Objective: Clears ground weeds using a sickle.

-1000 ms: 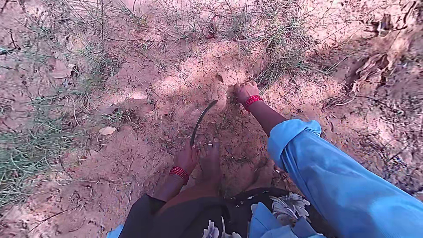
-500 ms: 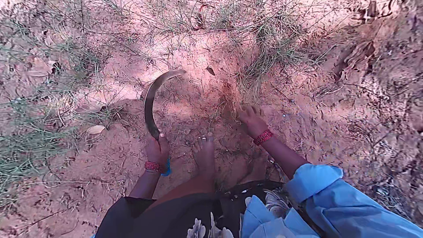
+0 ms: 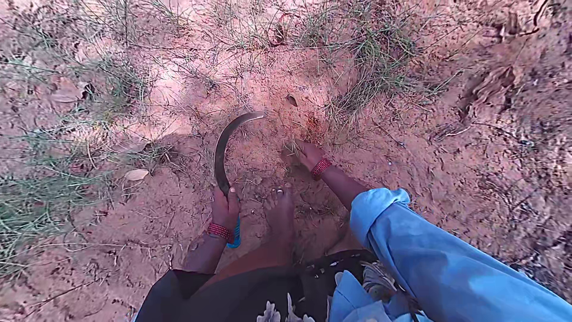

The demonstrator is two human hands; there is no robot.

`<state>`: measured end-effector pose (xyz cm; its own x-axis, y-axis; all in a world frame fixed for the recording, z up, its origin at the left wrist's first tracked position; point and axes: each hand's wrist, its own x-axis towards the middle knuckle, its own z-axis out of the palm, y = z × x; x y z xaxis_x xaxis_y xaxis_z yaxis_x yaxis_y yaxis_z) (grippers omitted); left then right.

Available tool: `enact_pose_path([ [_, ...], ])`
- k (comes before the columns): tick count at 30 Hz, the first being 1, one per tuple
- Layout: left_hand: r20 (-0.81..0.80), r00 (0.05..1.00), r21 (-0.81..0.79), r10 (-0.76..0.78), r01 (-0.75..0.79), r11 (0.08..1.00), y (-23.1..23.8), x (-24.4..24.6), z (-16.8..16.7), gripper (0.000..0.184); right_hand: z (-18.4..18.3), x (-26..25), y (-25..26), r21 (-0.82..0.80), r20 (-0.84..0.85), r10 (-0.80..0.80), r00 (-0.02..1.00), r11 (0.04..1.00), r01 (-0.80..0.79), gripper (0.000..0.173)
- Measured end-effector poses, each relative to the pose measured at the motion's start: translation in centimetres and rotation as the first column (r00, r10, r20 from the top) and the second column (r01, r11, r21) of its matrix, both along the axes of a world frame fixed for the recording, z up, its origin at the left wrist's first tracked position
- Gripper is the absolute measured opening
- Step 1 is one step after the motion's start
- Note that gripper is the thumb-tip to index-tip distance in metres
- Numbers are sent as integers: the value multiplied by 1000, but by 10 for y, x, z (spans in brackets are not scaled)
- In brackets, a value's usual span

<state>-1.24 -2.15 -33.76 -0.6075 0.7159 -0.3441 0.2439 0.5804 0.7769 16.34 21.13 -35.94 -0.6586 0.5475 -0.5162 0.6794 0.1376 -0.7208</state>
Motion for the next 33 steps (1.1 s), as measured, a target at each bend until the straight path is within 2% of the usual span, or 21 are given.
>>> enact_pose_path([
  [3, 71, 996, -19, 53, -52, 998, 6, 0, 2, 41, -5, 2, 6, -92, -57, -317, 947, 946, 311, 39],
  [6, 115, 988, -47, 104, -100, 994, 11, -1, 8, 41, -3, 2, 10, -226, -14, -603, 798, 779, 585, 45],
  [7, 119, 987, -47, 108, -103, 994, 12, -1, 9, 42, -5, 3, 10, -227, 10, -659, 752, 731, 644, 45],
  [11, 139, 982, -32, 125, -122, 992, 10, -2, 9, 41, 9, 34, -5, -174, 222, -653, 725, 705, 688, 41],
  [15, 137, 983, -9, 123, -123, 992, 6, -4, 3, 43, 14, 109, -45, -27, 149, -711, 687, 692, 722, 39],
  [18, 131, 984, -17, 118, -117, 993, 3, -5, 1, 44, 20, 145, -49, 88, 137, -684, 716, 729, 679, 46],
  [21, 149, 979, -35, 142, -138, 990, 10, -10, -3, 42, 26, 127, -32, 172, 142, -633, 761, 773, 611, 59],
  [23, 196, 975, -121, 108, -86, 989, 20, -12, -5, 43, 23, 104, -20, 258, 70, -555, 829, 812, 523, 49],
  [25, 257, 966, -247, -12, 78, 966, 26, -12, 0, 46, 21, 74, -8, 321, -30, -450, 893, 841, 435, 36],
  [27, 278, 955, -311, -105, 192, 931, 20, -9, 6, 47, 29, 37, 8, 313, -62, -348, 935, 883, 349, 36],
  [29, 260, 961, -293, -97, 174, 940, 2, -4, 7, 46, 40, -4, 26, 256, 15, -234, 972, 941, 223, 40],
  [33, 29, 999, -85, -30, 33, 996, -47, 2, -6, 44, 27, -73, 53, 151, 189, 20, 982, 987, -49, 57],
])
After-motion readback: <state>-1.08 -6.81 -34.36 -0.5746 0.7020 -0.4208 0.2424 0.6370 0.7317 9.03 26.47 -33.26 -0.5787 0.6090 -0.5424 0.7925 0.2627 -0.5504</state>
